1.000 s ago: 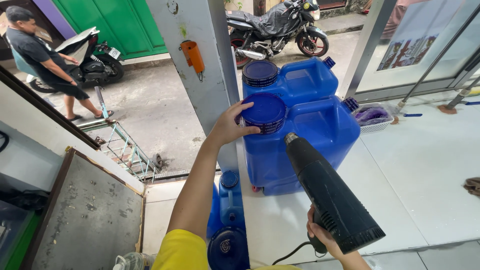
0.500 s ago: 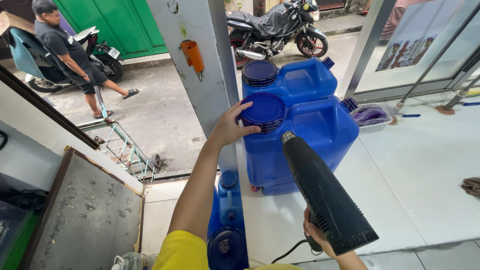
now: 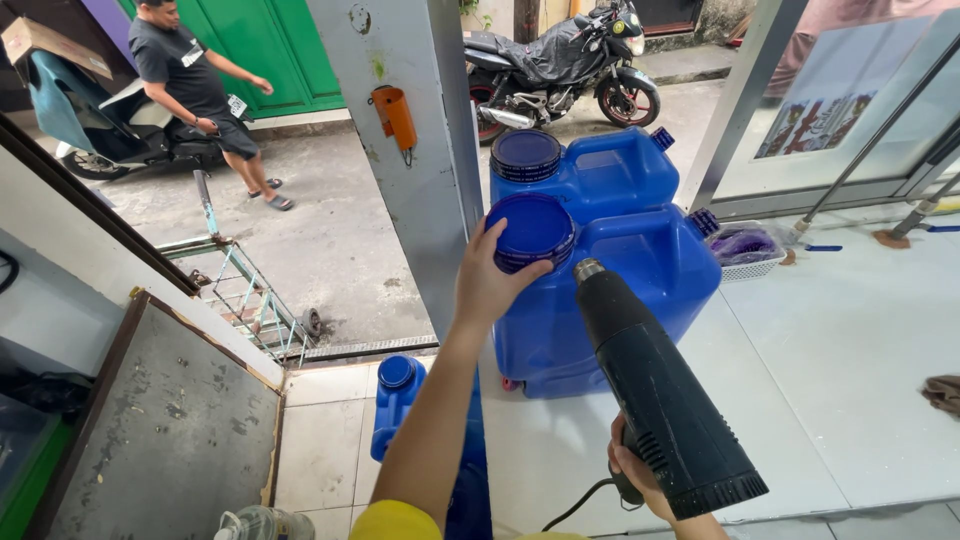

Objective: Sealing water jug caps with a heat gun and washing a water jug in a sink

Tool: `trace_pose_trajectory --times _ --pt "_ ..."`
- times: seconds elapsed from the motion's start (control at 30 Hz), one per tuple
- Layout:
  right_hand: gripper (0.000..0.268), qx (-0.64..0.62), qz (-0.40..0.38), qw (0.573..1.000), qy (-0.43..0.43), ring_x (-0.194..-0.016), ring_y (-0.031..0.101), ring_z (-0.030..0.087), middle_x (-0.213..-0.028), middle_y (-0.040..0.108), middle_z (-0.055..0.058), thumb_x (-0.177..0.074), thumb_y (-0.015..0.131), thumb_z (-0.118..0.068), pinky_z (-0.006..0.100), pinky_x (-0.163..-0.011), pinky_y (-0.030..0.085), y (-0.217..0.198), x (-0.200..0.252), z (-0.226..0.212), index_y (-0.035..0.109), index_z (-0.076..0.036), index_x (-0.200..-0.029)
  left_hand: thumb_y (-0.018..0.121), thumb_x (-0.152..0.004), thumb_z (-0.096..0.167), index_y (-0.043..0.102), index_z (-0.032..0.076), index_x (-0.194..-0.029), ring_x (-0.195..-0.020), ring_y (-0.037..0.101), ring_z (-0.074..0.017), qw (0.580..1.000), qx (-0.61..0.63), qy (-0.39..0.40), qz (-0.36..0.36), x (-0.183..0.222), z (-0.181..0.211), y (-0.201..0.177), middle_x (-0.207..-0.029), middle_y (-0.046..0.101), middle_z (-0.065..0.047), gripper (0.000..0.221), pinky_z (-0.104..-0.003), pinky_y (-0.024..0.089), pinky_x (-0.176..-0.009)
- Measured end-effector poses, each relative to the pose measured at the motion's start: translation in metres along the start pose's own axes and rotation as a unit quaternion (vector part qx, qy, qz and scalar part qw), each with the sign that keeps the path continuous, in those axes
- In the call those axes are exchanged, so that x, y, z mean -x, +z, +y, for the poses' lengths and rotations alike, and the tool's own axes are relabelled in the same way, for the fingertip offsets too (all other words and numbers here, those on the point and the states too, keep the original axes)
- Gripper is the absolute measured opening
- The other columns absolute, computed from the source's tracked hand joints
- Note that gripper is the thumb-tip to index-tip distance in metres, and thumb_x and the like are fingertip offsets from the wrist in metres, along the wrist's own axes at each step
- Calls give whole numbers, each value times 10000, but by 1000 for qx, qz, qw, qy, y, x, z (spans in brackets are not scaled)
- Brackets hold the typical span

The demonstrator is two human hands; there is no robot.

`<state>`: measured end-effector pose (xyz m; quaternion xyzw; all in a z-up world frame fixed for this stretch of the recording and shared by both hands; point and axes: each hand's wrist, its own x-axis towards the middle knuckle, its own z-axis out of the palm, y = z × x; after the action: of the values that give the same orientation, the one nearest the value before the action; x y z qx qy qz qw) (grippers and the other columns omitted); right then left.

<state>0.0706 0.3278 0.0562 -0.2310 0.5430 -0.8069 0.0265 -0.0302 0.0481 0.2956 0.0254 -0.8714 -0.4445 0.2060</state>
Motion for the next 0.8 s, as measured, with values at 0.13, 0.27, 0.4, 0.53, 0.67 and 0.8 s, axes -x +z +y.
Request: trace_pose_trajectory --times 0.13,0.27,0.4,0.53,0.67,0.8 --pt "409 1 11 1000 25 -491 564 177 -859 609 107 -892 669 -13 328 -500 535 0 2 -19 516 -111 -1259 661 -725 747 253 158 -1581 -1486 348 -385 999 -36 -21 19 2 -3 8 -1659 265 -151 1117 -540 452 -1090" --pt "306 2 2 1000 22 -393 537 195 -795 620 93 -899 712 -113 348 -411 523 -40 7 31 555 -117 -1162 403 -742 849 213 134 -1609 -1464 367 -356 993 114 -6 -29 -54 -38 -4 -1590 338 -185 1139 -537 389 -1116" --pt "380 -39 -20 999 -14 -398 514 136 -842 600 69 -912 745 -143 292 -390 490 -59 26 84 537 -106 -1228 187 -830 798 43 174 -1643 -1447 452 -351 950 267 -10 -163 -90 -45 7 -1572 418 -202 1035 -501 487 -1112" --pt "407 -14 -5 1000 -18 -356 484 155 -804 580 69 -903 749 -172 290 -330 436 -62 33 101 524 -91 -1231 203 -832 788 190 185 -1635 -1393 517 -363 917 371 -46 -137 -87 -55 13 -1541 466 -222 1004 -465 523 -1080" --pt "198 -144 89 974 152 -404 457 206 -679 521 97 -1012 519 -233 374 -534 507 -117 57 182 570 -118 -1165 482 -680 875 39 211 -1638 -1511 335 -368 917 318 29 -240 -72 -46 -18 -1682 208 -182 1246 -503 413 -1168" --pt "181 -25 -29 999 13 -393 535 199 -793 612 80 -913 741 -179 370 -375 509 -86 47 127 608 -82 -989 856 -612 540 -81 242 -1621 -1553 236 -346 934 182 50 -302 -62 -31 -44 -1710 95 -154 1409 -475 368 -1193"
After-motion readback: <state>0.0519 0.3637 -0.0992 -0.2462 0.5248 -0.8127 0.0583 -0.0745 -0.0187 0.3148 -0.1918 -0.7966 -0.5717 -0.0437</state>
